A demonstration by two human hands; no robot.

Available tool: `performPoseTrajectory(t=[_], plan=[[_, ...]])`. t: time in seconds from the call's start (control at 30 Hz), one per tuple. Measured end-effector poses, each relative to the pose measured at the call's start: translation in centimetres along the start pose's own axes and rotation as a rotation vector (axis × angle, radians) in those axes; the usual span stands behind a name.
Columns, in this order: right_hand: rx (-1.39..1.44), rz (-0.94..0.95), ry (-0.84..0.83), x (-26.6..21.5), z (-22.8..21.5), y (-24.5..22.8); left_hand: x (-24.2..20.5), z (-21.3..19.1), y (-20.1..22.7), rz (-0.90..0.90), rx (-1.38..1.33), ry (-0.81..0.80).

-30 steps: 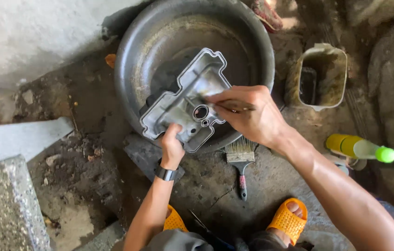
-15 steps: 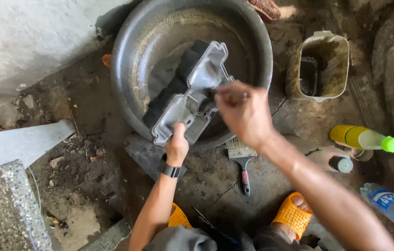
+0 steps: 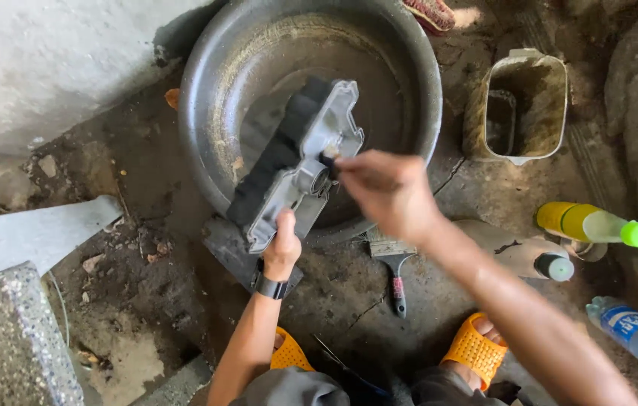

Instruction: Cleaning motorcycle engine components using a brush and cleaning fluid.

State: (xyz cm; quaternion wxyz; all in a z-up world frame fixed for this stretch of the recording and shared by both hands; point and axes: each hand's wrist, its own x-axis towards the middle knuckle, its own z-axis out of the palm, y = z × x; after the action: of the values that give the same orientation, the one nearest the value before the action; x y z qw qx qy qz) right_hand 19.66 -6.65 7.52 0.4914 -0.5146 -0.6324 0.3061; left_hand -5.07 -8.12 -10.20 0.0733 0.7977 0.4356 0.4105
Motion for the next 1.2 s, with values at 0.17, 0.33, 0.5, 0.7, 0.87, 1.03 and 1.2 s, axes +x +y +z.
performPoseTrajectory(t=[0.17,0.33,0.5,0.7,0.87,1.03,1.2], plan=[[-0.229,-0.054,-0.052,0.1,-1.1,0.7,-0.8,0.5,-0.4,-0.098,-0.011,-0.050],[-0.134,-0.081,-0.085,0.5,-1.6,0.8,0.4,0.1,0.1,0.050,0.054,0.010],[-0.156,-0.123,-0.182,0.7,-1.8,0.4,0.1,-0.3,0.3,-0.031,-0.002,-0.081],[-0.104,-0.088,-0.245,-0.1,-1.5,1.2,1.0,-0.7,1.3,0.047,0.061,-0.058],[-0.185,-0.131,-0.146,0.4,-2.0,0.4,4.9,-2.2,4.2,-0.117,-0.121,0.042],[-0.340,-0.076,-0.184,-0.1,-2.0,1.8,3.0,-1.5,2.9,-0.254,-0.293,-0.014],[-0.336,-0.124,-0.189,-0.1,-2.1,0.8,2.4,-1.1,2.7,-0.035,-0.032,-0.045]])
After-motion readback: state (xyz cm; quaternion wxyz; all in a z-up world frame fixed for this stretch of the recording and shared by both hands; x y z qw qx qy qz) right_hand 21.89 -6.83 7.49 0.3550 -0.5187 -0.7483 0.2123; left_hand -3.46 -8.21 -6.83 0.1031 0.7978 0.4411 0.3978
